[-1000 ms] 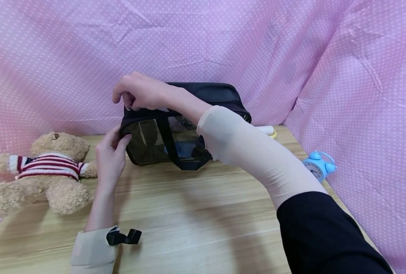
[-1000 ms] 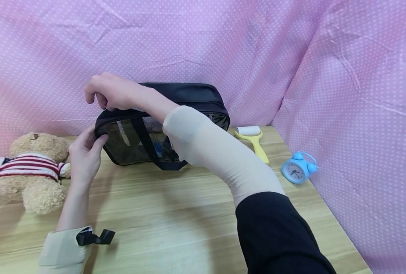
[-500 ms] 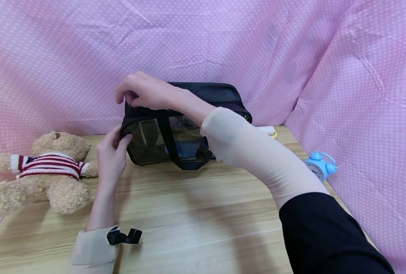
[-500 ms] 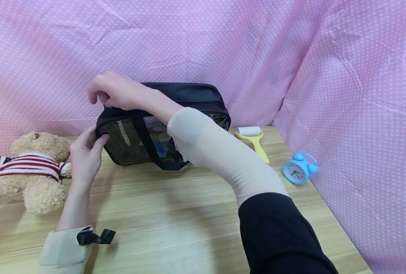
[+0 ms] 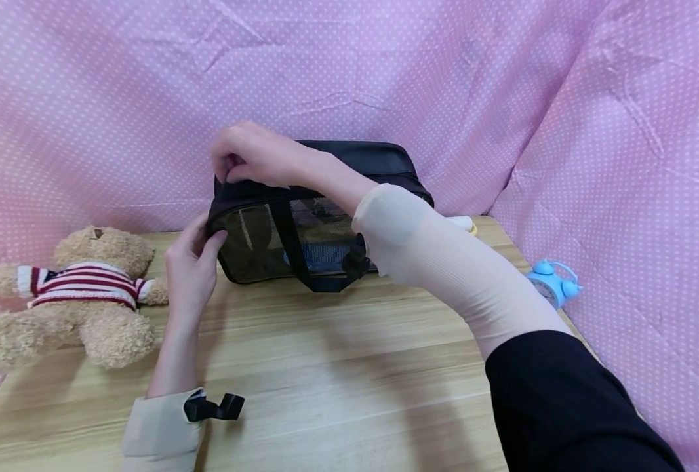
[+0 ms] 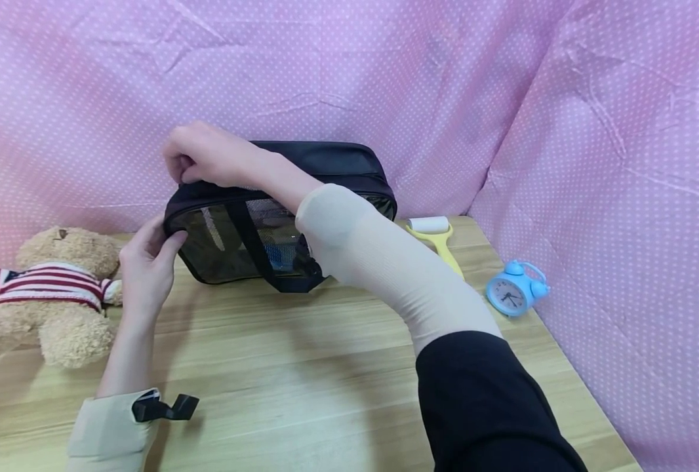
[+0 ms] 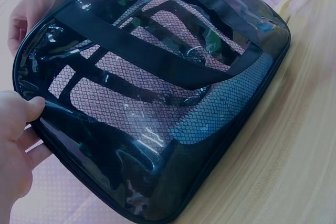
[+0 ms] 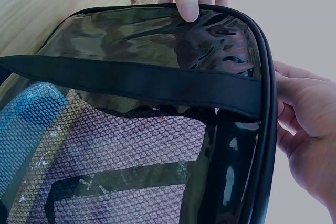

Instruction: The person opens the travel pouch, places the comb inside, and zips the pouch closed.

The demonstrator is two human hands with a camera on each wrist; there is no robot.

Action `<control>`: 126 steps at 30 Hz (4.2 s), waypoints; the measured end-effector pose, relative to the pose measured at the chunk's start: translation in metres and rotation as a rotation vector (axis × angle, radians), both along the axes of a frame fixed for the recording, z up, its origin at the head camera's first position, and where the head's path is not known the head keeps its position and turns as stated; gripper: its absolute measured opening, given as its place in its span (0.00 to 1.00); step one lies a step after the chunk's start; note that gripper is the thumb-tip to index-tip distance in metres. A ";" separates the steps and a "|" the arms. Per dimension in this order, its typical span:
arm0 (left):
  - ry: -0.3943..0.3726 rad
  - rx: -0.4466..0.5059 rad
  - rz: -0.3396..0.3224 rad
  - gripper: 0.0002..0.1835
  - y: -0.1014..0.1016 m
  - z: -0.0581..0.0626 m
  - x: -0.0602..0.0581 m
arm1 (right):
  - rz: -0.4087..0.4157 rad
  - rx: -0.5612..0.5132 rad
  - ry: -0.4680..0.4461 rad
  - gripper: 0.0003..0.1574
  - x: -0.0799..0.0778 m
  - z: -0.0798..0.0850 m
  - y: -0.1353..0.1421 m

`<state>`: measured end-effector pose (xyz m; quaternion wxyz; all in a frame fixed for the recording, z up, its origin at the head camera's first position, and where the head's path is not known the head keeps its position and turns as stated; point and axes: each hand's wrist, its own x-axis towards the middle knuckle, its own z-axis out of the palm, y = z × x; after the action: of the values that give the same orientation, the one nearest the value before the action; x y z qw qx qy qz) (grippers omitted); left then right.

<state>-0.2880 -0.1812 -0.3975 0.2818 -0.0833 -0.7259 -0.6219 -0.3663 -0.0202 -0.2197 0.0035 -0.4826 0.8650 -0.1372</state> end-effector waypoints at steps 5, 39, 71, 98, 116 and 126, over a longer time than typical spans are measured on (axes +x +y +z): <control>-0.013 -0.023 0.017 0.17 0.001 0.001 0.003 | -0.003 -0.013 0.001 0.09 0.000 0.000 0.006; -0.024 -0.049 0.047 0.16 0.003 0.001 0.008 | -0.114 -0.107 -0.086 0.11 -0.006 0.002 0.029; -0.018 -0.042 0.049 0.17 0.003 0.003 0.009 | -0.129 -0.257 -0.379 0.11 -0.015 -0.006 0.073; 0.004 -0.043 0.056 0.17 0.002 0.000 0.006 | -0.227 -0.330 -0.421 0.13 -0.021 0.006 0.112; 0.000 -0.053 0.056 0.18 0.003 0.000 0.006 | -0.277 -0.246 -0.401 0.10 -0.022 0.023 0.127; 0.001 -0.062 0.069 0.17 0.003 0.000 0.007 | -0.309 -0.223 -0.413 0.12 -0.021 0.028 0.147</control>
<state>-0.2808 -0.1780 -0.3974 0.3006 -0.0673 -0.7471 -0.5891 -0.3874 0.1270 -0.1914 0.1057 -0.3041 0.8889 -0.3258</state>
